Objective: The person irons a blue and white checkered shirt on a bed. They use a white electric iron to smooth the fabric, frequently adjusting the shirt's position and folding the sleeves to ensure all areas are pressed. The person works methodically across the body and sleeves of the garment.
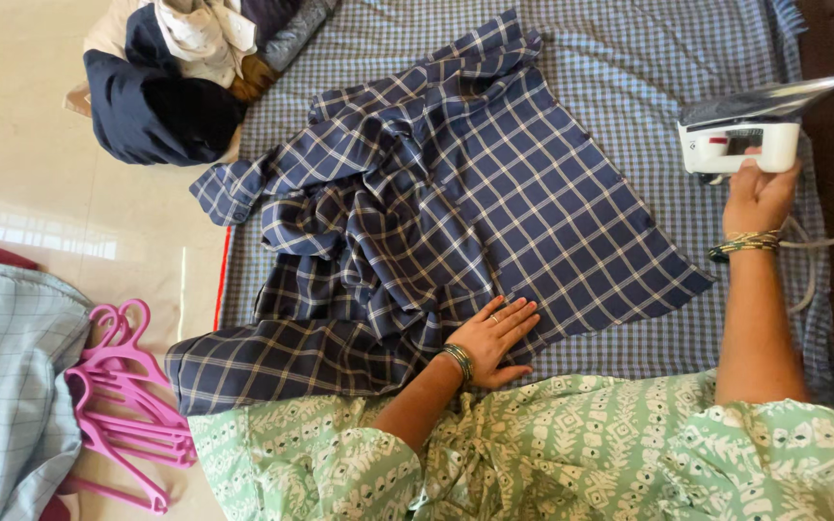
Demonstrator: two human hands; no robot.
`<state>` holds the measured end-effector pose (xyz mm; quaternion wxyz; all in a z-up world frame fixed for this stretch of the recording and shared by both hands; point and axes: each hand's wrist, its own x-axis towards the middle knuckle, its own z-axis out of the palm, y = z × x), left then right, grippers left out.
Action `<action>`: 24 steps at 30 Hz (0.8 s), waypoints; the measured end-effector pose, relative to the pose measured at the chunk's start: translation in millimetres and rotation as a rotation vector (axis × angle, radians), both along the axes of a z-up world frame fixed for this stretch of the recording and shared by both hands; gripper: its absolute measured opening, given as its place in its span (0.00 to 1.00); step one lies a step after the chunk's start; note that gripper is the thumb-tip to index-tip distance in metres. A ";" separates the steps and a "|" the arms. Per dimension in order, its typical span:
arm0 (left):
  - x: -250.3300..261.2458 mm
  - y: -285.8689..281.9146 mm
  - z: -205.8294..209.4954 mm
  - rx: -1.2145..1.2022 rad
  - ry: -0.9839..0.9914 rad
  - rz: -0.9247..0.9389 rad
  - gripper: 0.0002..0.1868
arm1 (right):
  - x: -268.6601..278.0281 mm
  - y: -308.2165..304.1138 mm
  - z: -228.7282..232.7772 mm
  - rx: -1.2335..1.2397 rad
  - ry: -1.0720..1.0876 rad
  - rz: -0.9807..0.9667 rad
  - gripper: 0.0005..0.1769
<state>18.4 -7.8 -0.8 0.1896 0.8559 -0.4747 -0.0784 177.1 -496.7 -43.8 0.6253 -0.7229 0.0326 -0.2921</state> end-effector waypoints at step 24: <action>-50.6 -33.6 -18.2 0.284 -0.182 0.389 0.43 | -109.8 80.9 22.9 -0.772 0.641 -0.246 0.24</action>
